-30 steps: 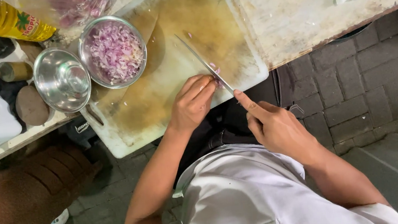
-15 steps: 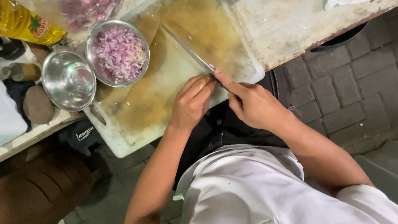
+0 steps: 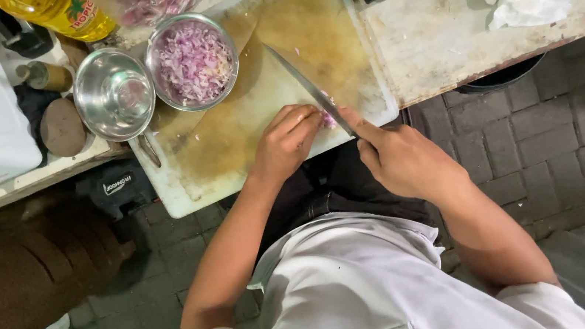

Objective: Slicing shallots on a cutting board and then peeling a small onion in a kitchen setting.

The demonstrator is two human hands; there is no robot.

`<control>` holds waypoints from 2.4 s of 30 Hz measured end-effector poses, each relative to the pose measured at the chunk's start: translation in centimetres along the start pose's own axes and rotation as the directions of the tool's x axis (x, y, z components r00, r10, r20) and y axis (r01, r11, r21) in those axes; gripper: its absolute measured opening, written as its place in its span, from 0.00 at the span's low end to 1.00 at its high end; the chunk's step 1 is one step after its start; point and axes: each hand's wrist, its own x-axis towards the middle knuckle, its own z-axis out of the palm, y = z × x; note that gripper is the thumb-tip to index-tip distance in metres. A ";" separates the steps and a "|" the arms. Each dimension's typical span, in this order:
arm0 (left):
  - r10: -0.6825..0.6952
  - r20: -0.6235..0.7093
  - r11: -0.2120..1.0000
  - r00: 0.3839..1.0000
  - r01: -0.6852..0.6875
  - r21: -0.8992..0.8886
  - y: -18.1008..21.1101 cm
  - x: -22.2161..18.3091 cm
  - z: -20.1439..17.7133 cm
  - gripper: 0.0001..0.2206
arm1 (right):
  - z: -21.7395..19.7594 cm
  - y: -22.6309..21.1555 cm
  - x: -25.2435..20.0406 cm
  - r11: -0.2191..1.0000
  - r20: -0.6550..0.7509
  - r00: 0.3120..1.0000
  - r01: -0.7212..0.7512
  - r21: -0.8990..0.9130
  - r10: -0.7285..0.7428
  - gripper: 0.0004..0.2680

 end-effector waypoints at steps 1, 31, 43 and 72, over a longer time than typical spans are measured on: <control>-0.005 -0.002 1.000 1.000 0.005 0.002 0.1 0.2 -0.2 0.03 | 0.1 -0.3 -0.1 1.000 0.006 1.000 0.002 0.000 -0.002 0.20; -0.065 -0.040 0.995 0.997 0.062 -0.081 -0.3 -0.8 0.1 0.03 | 1.0 -0.5 2.2 0.997 -0.025 0.999 -0.040 -0.064 0.038 0.20; -0.085 0.050 0.996 0.995 0.086 -0.019 -0.9 -0.6 -0.5 0.04 | 3.4 -1.0 -0.4 0.995 0.014 0.996 -0.088 -0.053 0.089 0.22; -0.093 0.026 0.996 0.995 0.093 -0.010 -0.6 -0.5 -0.7 0.05 | 4.1 -1.6 -0.2 0.988 0.005 0.989 -0.146 -0.040 0.146 0.23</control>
